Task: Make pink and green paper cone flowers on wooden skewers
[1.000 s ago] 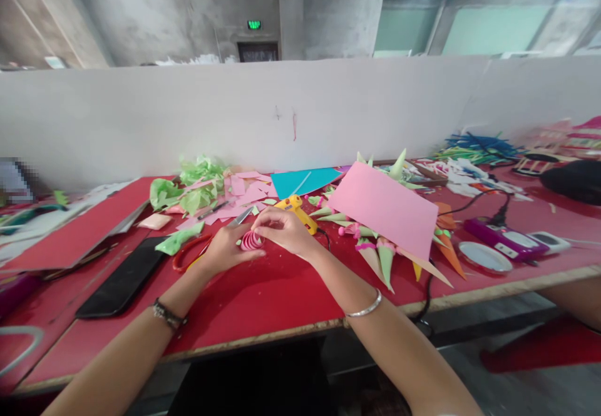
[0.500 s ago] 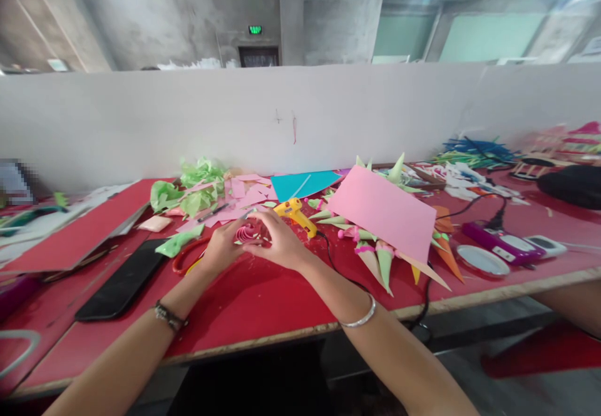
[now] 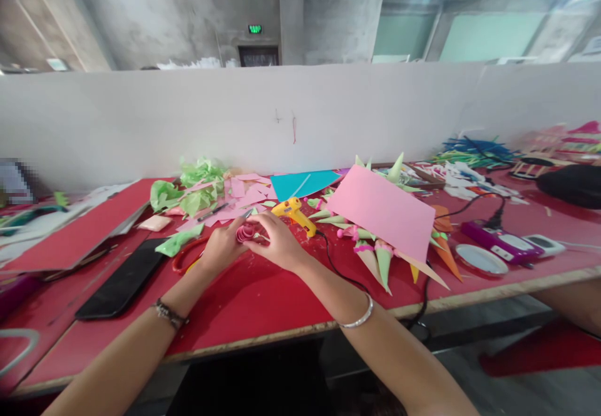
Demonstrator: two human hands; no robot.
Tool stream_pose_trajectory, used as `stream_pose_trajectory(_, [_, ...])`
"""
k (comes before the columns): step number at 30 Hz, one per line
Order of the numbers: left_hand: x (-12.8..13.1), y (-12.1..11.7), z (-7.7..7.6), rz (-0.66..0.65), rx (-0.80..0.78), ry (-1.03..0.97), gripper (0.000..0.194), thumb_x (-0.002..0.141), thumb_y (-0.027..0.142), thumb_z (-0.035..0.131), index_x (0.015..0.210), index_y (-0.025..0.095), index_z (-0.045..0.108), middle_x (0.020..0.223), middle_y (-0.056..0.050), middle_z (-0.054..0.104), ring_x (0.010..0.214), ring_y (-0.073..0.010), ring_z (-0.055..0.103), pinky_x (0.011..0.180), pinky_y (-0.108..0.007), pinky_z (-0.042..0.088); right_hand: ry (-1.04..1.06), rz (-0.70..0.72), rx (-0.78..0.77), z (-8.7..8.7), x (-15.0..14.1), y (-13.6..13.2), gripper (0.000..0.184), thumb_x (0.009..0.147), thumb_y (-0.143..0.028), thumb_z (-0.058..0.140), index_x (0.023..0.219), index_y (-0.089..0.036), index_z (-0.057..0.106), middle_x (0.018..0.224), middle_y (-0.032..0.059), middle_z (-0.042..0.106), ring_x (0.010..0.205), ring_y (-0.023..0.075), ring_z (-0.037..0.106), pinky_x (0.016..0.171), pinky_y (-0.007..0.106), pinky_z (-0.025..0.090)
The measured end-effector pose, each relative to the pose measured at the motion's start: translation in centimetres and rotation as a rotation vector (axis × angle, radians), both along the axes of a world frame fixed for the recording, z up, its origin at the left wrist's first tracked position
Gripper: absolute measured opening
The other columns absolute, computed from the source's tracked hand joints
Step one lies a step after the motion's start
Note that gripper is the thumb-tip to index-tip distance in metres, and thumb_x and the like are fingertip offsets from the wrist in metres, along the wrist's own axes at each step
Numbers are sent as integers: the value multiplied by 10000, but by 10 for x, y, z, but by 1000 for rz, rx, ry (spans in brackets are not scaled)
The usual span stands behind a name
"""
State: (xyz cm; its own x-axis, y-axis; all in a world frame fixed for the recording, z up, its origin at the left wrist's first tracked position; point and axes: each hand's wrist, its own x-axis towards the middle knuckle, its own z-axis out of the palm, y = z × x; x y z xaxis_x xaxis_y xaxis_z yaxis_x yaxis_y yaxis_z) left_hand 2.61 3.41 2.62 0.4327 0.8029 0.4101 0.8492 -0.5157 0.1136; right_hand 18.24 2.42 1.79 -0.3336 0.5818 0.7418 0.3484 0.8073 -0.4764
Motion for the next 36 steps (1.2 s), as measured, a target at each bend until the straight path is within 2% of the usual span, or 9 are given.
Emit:
stream_pose_trajectory(3, [1, -1, -1, -16, 32, -45, 403, 772, 332, 457, 1129, 153, 400, 868, -96, 636, 751, -242, 627, 600, -274, 443, -6, -15, 11, -2, -2, 0, 293, 746, -257, 563, 1020, -209, 470, 985, 62, 545, 954, 176, 509, 835, 316, 413])
stream_pose_trajectory(7, [3, -1, -4, -8, 19, 3, 562, 740, 243, 468, 1262, 153, 283, 805, -79, 648, 671, -241, 631, 573, -280, 444, -30, -40, 5, -4, -3, 0, 310, 732, -264, 575, 1016, -211, 463, 965, 59, 540, 930, 179, 509, 810, 312, 422])
stream_pose_trajectory(10, [4, -1, -5, 0, 2, 12, 594, 734, 239, 463, 1286, 157, 258, 778, -69, 652, 642, -235, 631, 563, -278, 448, -36, -50, 15, -5, -4, 0, 275, 738, -250, 560, 994, -212, 469, 932, 50, 539, 876, 169, 517, 770, 302, 434])
stream_pose_trajectory(16, [3, 1, -3, -77, 28, -105, 498, 735, 304, 501, 1199, 193, 360, 930, -63, 636, 745, -208, 629, 605, -258, 457, -20, -27, 61, -2, -1, 2, 260, 729, -188, 529, 983, -212, 479, 929, 47, 543, 869, 162, 520, 774, 303, 438])
stream_pose_trajectory(22, [1, 3, -2, -50, 29, -57, 306, 749, 335, 508, 1005, 167, 511, 764, -42, 637, 671, -195, 611, 577, -253, 438, -11, -47, 72, 0, 2, 3, 292, 726, -171, 521, 1012, -211, 477, 967, 61, 552, 930, 175, 516, 814, 326, 431])
stream_pose_trajectory(29, [-2, 6, -6, -115, 17, -86, 298, 782, 265, 481, 1059, 156, 491, 830, -65, 643, 735, -188, 613, 639, -261, 447, -1, -58, 22, 3, 1, 2, 309, 743, -178, 528, 1048, -204, 484, 998, 65, 537, 968, 172, 507, 832, 321, 428])
stream_pose_trajectory(36, [-1, 6, -5, -88, 28, -55, 238, 785, 258, 478, 992, 151, 522, 801, -68, 643, 711, -192, 608, 610, -257, 439, -49, -119, 64, 2, 3, 3, 218, 762, -245, 538, 979, -223, 537, 929, 50, 501, 918, 174, 501, 817, 330, 424])
